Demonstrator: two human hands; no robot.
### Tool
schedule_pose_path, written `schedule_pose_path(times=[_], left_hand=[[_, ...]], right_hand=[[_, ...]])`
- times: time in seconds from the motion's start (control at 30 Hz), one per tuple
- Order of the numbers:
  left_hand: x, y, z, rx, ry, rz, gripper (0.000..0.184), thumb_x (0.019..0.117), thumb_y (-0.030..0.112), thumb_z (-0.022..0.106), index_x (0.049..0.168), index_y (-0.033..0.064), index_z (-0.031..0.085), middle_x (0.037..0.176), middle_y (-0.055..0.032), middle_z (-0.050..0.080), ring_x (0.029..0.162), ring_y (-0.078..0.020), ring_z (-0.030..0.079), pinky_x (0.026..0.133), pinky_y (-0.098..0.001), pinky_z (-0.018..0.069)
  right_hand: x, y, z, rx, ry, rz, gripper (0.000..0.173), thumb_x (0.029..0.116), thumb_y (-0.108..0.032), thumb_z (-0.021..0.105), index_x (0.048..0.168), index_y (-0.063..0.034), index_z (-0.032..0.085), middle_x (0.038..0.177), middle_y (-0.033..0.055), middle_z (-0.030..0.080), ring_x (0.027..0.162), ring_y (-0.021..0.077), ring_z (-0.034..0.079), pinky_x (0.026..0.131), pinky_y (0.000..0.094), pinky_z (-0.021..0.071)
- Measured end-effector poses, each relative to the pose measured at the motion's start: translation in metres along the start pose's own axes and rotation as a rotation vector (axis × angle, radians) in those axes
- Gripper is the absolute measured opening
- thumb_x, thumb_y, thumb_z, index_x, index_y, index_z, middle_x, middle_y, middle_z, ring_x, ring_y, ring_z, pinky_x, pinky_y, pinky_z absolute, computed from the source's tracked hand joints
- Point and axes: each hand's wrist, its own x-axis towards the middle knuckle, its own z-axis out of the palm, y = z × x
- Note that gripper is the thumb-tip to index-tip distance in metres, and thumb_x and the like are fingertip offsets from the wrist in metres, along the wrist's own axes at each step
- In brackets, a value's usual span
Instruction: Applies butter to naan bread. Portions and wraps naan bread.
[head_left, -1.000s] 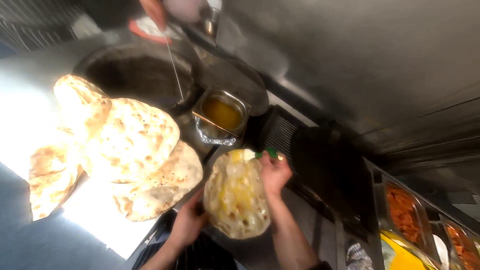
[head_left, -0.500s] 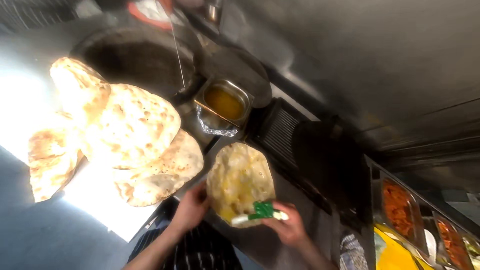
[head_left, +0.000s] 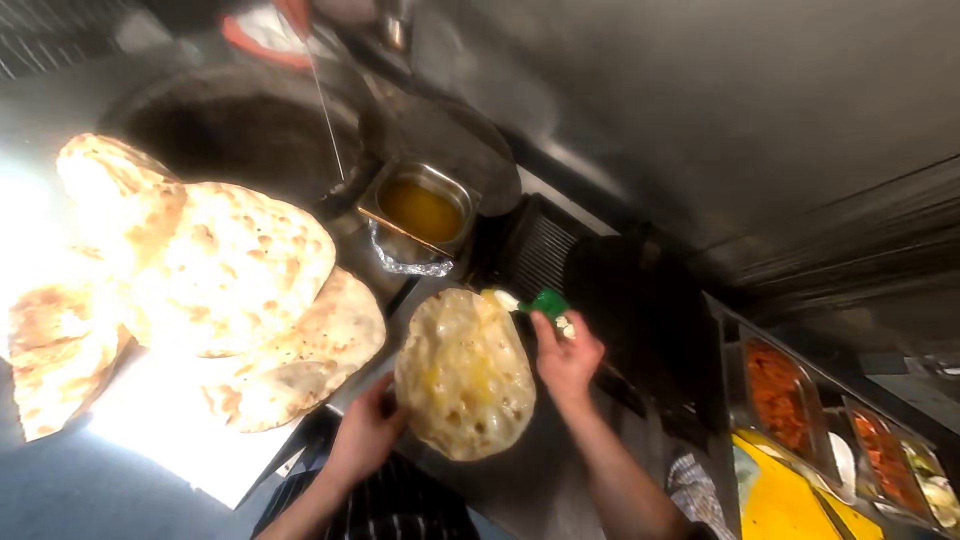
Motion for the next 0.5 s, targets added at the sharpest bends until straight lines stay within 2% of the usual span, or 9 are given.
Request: schedule_pose_path(times=[0.1,0.17,0.3,0.4,0.5], left_hand=[[0.003,0.001,0.003,-0.015,0.004,-0.043,0.049,0.096,0.019,0.067,0.142,0.0093,0.054,0.106,-0.0077,0.075,0.085,-0.0189,0.075,0.079,-0.0415,0.0642],[0.006,0.005,0.002,-0.003,0.002,-0.049,0.046,0.0962,0.018,0.067,0.14,0.0082,0.056,0.108,-0.009,0.075,0.087,-0.0198,0.075,0.081,-0.0427,0.0642],[0.008,0.009,0.0,0.021,0.005,-0.052,0.044,0.096,0.018,0.067,0.138,0.0083,0.059,0.109,-0.009,0.074,0.091,-0.0192,0.074,0.085,-0.0424,0.062],[0.008,0.006,-0.001,0.007,0.013,-0.052,0.041,0.0961,0.017,0.067,0.136,0.0091,0.061,0.11,-0.0088,0.074,0.092,-0.0185,0.074,0.086,-0.0417,0.062],[0.013,0.009,-0.004,0.042,0.008,-0.053,0.037,0.1,0.02,0.063,0.136,0.0123,0.063,0.106,-0.0078,0.075,0.087,-0.0178,0.075,0.082,-0.0415,0.0633]], right_hand=[[-0.034,-0.005,0.008,0.041,-0.163,-0.163,0.024,0.0895,-0.024,0.074,0.09,-0.0002,0.073,0.079,0.0083,0.073,0.071,0.0125,0.071,0.066,0.0289,0.0611],[-0.064,-0.012,-0.002,0.157,-0.305,-0.21,0.025,0.091,-0.028,0.073,0.089,-0.0035,0.072,0.084,0.0071,0.074,0.079,0.0096,0.072,0.074,0.0247,0.0618],[-0.092,-0.023,-0.057,0.366,-0.5,-0.082,0.023,0.0914,-0.03,0.075,0.089,-0.0083,0.068,0.083,0.0006,0.072,0.08,0.0014,0.069,0.072,0.0189,0.0599],[-0.084,-0.008,-0.09,0.436,-0.633,0.012,0.025,0.0917,-0.034,0.076,0.094,-0.0101,0.072,0.089,-0.0013,0.075,0.084,0.0015,0.071,0.075,0.0208,0.0613],[-0.066,-0.008,-0.088,0.448,-0.569,0.007,0.019,0.0916,-0.033,0.077,0.095,-0.0148,0.072,0.093,-0.0049,0.075,0.088,0.0003,0.071,0.078,0.0207,0.0612]])
